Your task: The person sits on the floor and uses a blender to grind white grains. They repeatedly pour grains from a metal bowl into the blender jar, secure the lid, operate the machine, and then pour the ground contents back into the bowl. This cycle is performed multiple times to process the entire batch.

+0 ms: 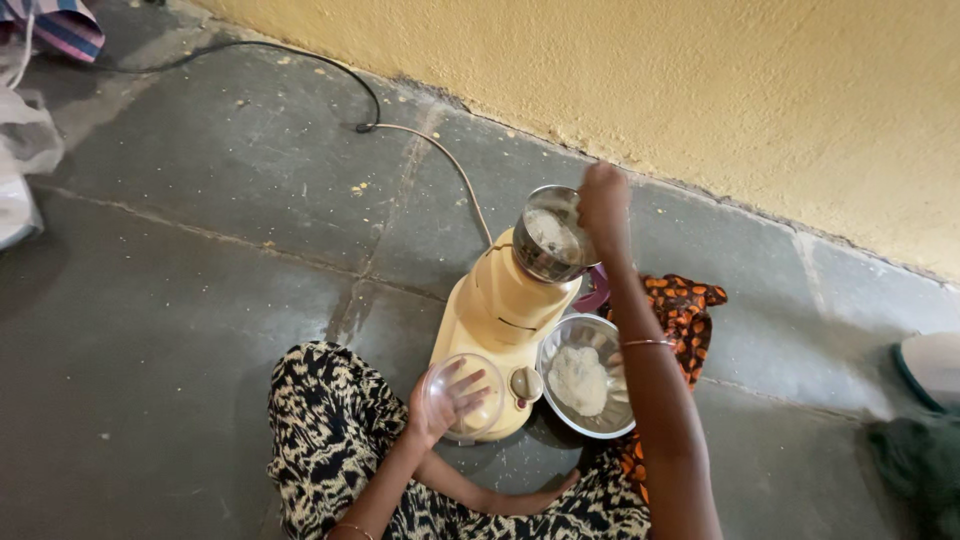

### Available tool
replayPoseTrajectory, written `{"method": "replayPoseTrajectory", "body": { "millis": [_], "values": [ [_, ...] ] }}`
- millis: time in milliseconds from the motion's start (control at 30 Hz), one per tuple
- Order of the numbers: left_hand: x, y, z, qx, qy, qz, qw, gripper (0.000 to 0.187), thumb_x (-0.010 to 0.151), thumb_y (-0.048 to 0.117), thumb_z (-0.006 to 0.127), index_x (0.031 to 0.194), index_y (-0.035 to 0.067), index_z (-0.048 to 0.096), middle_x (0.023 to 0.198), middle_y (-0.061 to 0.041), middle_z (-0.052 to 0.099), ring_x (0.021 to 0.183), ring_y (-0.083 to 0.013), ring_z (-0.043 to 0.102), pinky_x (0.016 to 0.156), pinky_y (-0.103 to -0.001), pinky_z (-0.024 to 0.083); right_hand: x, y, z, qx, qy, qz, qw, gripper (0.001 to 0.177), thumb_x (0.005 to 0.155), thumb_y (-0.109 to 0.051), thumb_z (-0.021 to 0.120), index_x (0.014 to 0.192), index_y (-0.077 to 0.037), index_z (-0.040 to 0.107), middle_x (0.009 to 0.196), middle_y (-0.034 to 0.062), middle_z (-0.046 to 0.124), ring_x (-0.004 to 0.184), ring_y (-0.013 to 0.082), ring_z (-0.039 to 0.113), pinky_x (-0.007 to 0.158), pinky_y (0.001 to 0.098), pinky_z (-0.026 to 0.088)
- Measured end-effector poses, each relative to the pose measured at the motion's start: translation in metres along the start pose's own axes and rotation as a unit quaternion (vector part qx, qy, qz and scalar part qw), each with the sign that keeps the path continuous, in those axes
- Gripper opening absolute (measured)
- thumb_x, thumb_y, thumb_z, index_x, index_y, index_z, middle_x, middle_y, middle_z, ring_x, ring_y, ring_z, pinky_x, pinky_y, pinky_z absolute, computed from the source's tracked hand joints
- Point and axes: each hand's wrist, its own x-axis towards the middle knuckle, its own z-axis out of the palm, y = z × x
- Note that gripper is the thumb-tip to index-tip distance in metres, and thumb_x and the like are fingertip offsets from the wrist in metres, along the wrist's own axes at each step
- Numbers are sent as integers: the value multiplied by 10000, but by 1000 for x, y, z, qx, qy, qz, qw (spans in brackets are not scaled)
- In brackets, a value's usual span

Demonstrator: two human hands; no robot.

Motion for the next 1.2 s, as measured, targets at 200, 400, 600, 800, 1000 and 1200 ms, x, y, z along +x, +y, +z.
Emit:
{"method": "replayPoseTrajectory", "body": {
  "millis": [200, 400, 600, 800, 1000, 1200],
  "values": [
    [2, 1, 1, -19, -32, 0, 999, 653, 1015, 528, 346, 1466, 66, 443, 1484, -314, 487, 1294, -576, 517, 1075, -591, 457, -26, 25, 27, -390, 42, -363, 845, 275, 872, -41, 560, 1036, -145, 754, 1137, 207, 690, 1018, 352, 667, 888, 503, 537],
    [2, 2, 0, -16, -43, -7, 999, 620, 1038, 495, 334, 1468, 63, 446, 1504, -321, 466, 1320, -584, 493, 1097, -589, 447, -47, -4, 3, -156, 19, -210, 965, 293, 973, -181, 651, 1230, -39, 640, 690, 163, 697, 508, 238, 612, 464, 414, 467],
    [2, 4, 4, -30, -30, -13, 999, 628, 1030, 509, 336, 1466, 69, 445, 1503, -317, 462, 1319, -583, 493, 1097, -593, 448, -71, -34, 1, -204, -8, -203, 958, 523, 1035, -528, 595, 1039, -44, 795, 679, 107, 704, 561, 188, 622, 549, 435, 465],
    [-1, 6, 8, -14, -41, -9, 999, 660, 1024, 522, 345, 1484, 56, 432, 1498, -315, 462, 1313, -580, 495, 1105, -595, 453, -75, -43, -5, -159, -118, -323, 925, 792, 1052, -657, 294, 1166, -10, 735, 1194, 235, 691, 1163, 349, 614, 1026, 484, 451],
    [-3, 4, 9, -12, -32, -7, 999, 666, 1017, 531, 337, 1484, 64, 425, 1505, -301, 467, 1313, -563, 509, 1098, -575, 460, -97, -13, -7, -142, 52, -422, 894, 670, 1124, -499, 236, 1183, -66, 743, 1344, 161, 685, 1355, 396, 568, 1209, 543, 325],
    [2, 2, 4, -9, -13, -1, 1000, 671, 1004, 538, 354, 1475, 69, 448, 1489, -301, 492, 1301, -544, 539, 1092, -573, 456, -150, 132, -32, 115, 343, -305, 881, 418, 1134, -348, 401, 1138, -16, 655, 1173, 179, 645, 1128, 307, 583, 1096, 464, 464]
  ]
}}
